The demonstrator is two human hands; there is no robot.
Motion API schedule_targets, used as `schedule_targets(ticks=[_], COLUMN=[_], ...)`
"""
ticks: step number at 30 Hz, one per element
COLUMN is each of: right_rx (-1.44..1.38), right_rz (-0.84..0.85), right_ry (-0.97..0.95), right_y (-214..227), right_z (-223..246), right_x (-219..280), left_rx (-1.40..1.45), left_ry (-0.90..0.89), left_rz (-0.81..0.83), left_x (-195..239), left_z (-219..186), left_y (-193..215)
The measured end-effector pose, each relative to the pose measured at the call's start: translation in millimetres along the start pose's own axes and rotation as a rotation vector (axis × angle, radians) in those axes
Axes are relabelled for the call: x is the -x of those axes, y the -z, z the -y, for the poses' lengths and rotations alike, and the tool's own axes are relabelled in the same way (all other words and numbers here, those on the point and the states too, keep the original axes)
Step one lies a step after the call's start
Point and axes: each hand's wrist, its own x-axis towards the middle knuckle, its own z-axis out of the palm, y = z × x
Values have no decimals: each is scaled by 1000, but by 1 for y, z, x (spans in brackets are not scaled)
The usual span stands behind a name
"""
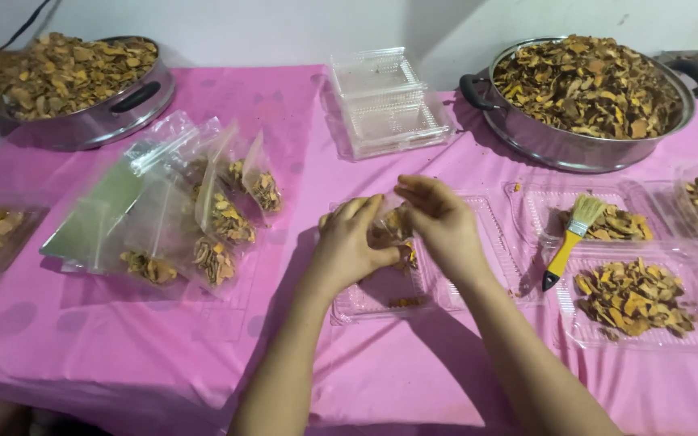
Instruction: Sorting and packaging dried leaves into plastic containers and bags
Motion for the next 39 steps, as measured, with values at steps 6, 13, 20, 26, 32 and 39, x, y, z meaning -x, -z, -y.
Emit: schedule_targets(ticks=[6,13,20,26,32,39], right_rx=[-92,1023,1416,1313,1364,1361], right_rz=[-73,538,657,531,626,428], right_ry=[40,199,72,130,316,619], right_y=[11,-20,-40,-45,-43,-45], right_z=[-9,-60,-64,-80,-63,-95], right_x=[-32,-44,-39,-50,-55,-54], left_rx=[626,854,729,694,696,678], left_ry=[101,216,360,334,321,319], left_rz=[-19,-98,-15,-72,-71,-61], left_x=[17,5,-2,4,4,5], left_z=[-21,18,26,9,17,10], left_y=[42,42,29,57,58,60])
